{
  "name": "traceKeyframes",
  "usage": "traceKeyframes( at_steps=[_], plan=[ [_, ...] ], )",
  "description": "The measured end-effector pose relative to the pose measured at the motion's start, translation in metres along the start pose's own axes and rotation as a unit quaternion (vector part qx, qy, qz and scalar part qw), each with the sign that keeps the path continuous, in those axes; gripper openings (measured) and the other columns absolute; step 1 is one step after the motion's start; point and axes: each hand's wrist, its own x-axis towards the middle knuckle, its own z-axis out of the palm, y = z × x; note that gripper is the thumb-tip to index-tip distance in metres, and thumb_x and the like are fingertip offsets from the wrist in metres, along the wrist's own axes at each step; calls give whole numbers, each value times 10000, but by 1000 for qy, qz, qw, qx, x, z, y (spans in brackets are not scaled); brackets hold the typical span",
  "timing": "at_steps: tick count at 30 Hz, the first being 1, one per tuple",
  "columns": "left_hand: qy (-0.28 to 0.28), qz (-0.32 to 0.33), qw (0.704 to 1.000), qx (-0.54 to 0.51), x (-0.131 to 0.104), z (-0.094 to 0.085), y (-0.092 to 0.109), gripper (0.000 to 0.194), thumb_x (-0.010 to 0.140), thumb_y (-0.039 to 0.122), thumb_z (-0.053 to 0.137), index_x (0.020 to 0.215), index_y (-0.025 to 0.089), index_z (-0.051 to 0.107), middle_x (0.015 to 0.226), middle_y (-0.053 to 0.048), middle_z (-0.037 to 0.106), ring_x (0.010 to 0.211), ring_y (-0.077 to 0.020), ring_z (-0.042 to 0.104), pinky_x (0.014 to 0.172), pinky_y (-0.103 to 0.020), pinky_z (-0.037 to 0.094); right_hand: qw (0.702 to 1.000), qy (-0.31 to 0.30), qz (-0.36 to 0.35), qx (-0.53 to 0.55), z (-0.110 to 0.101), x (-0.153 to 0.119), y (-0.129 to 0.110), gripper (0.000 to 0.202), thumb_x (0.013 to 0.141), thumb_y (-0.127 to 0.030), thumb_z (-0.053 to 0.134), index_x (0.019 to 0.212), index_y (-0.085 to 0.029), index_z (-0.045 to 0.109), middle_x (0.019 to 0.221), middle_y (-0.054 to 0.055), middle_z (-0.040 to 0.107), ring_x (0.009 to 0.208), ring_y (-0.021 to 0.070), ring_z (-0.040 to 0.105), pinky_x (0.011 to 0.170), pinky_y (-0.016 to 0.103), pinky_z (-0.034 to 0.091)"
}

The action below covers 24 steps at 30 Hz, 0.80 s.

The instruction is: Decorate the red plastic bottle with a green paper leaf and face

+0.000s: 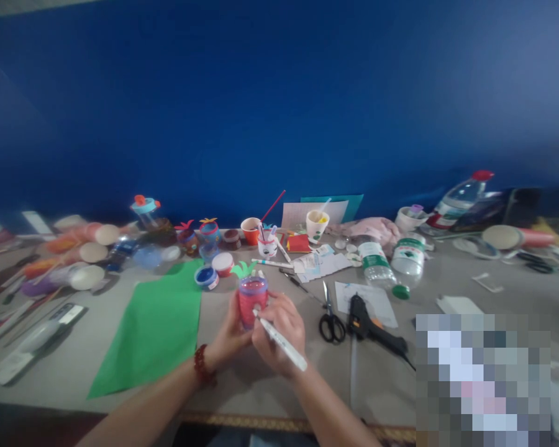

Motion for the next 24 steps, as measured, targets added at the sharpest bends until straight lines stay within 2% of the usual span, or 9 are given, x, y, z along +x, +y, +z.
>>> traceKeyframes(
  at_steps=[5,17,21,24],
  plan=[
    [5,4,1000,-5,1,1,5,817,726,346,756,1369,221,268,1318,-125,506,1188,-287,531,1042,-464,404,1000,-3,1,-10,0,-1,2,228,709,-87,591,864,-254,571,694,-15,622,628,181,618,880,509,533],
    [-2,-5,1000,-6,0,1,5,871,735,361,749,1388,215,191,1308,-146,514,1160,-290,554,1013,-468,429,1000,-8,-6,-4,0,-3,5,254,708,-70,596,883,-251,565,733,-5,623,663,188,622,883,516,530],
    [5,-8,1000,-12,1,0,2,924,706,381,774,1409,234,191,1300,-130,528,1182,-303,541,1042,-500,406,999,7,25,29,-2,-6,2,240,733,-74,577,894,-252,564,747,5,608,745,220,638,892,548,517],
    [-6,-10,998,-66,2,1,3,926,702,383,780,1408,250,197,1311,-123,519,1197,-296,532,1053,-500,403,994,37,63,83,-3,-8,0,189,778,-95,567,890,-247,568,753,7,588,780,225,627,902,562,504]
  ],
)
